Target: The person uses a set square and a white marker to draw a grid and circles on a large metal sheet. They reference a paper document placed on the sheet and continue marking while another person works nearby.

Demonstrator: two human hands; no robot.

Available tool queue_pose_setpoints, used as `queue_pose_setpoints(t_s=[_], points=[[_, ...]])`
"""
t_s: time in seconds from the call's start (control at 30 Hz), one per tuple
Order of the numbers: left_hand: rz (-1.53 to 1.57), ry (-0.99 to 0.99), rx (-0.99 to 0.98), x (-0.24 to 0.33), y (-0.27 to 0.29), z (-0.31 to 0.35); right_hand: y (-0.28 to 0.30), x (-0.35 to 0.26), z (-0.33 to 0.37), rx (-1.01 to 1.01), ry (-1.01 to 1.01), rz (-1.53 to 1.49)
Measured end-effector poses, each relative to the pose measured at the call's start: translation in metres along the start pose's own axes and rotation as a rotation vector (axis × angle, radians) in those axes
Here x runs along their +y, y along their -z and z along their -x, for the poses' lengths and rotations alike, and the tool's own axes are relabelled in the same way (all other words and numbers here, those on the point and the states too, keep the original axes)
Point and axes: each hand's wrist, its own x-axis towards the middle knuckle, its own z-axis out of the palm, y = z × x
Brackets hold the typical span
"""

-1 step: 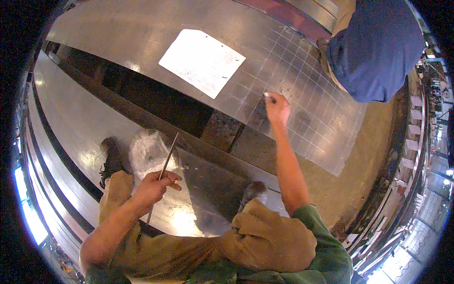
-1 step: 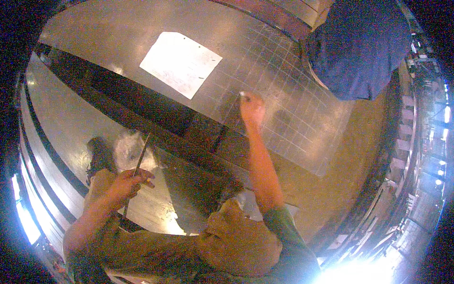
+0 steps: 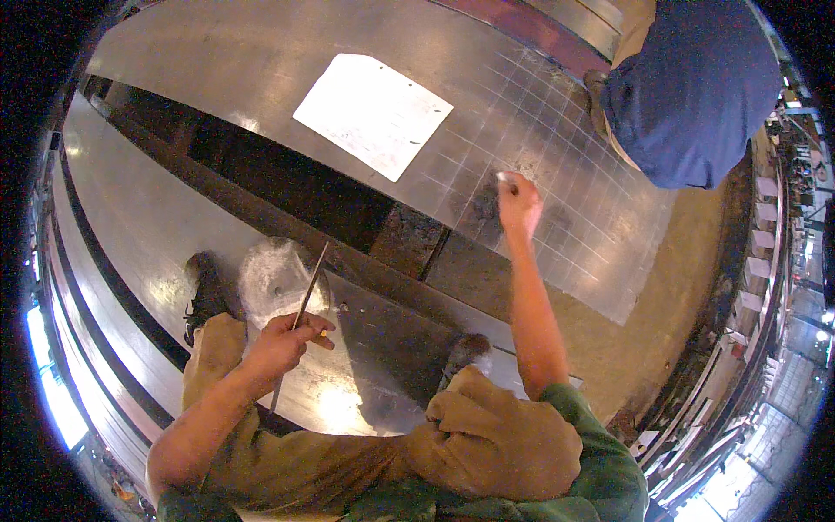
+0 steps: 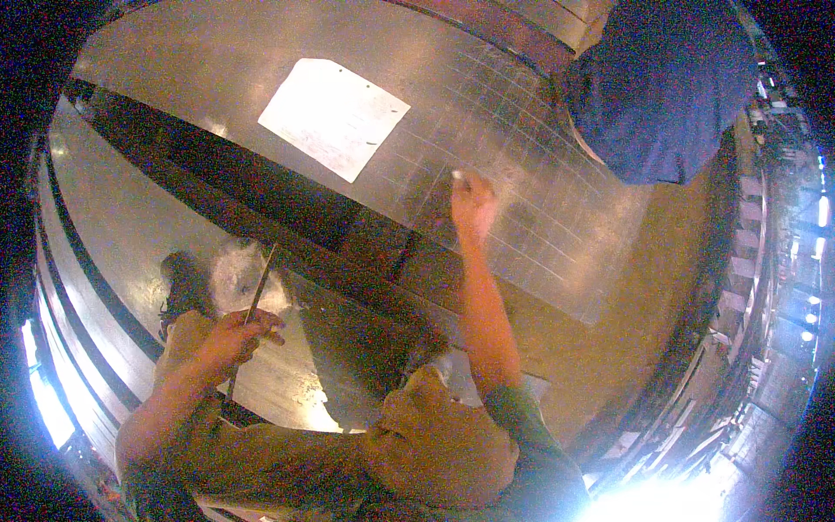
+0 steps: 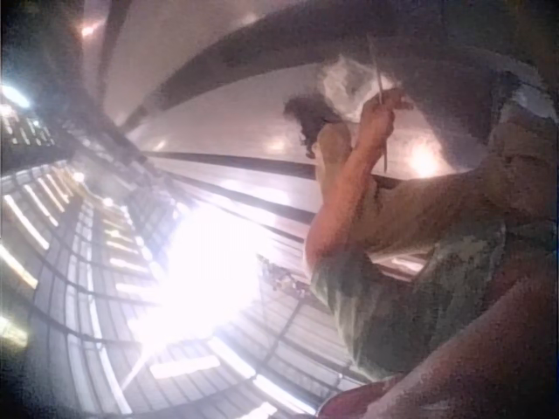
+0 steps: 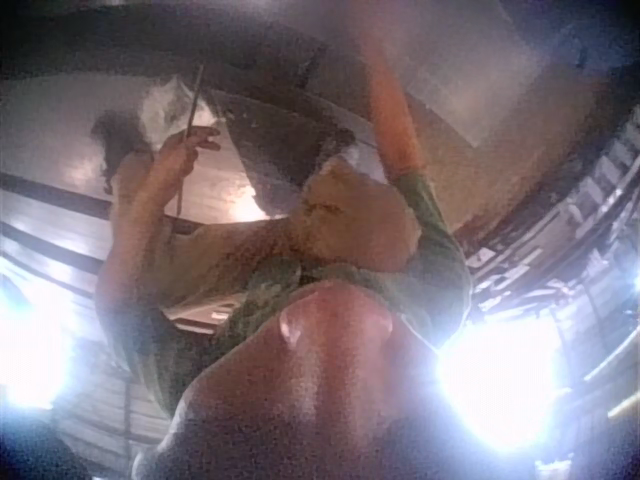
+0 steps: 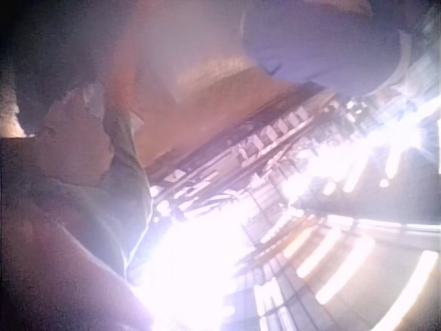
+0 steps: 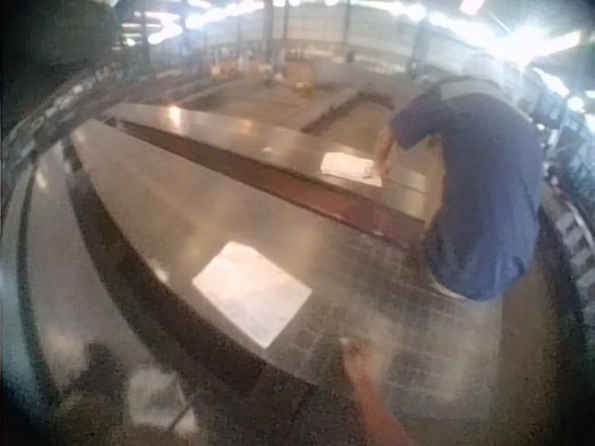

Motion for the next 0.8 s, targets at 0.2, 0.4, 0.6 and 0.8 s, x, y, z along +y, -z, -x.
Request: queue_pose_setpoints(t_s=[0.2,0.4,0.6,0.8], points=[[-0.065,0.021,-0.016,-0.005,-0.005,-0.009,0.030,0.045,0.020,0.120,-0.004,0.121],[-0.080,-0.012,0.003,-0.001,-0.007,-0.007,0.028,0.049,0.021,0.145,0.042,0.067],[-0.077,-0.005,0.010,-0.003,-0.004,-0.009,0.032,0.051,0.019,0.154,0.004,0.114],[-0.085,-0.030,-0.014,-0.004,-0.005,-0.007,0.029,0.064,0.020,0.134,-0.001,0.147]])
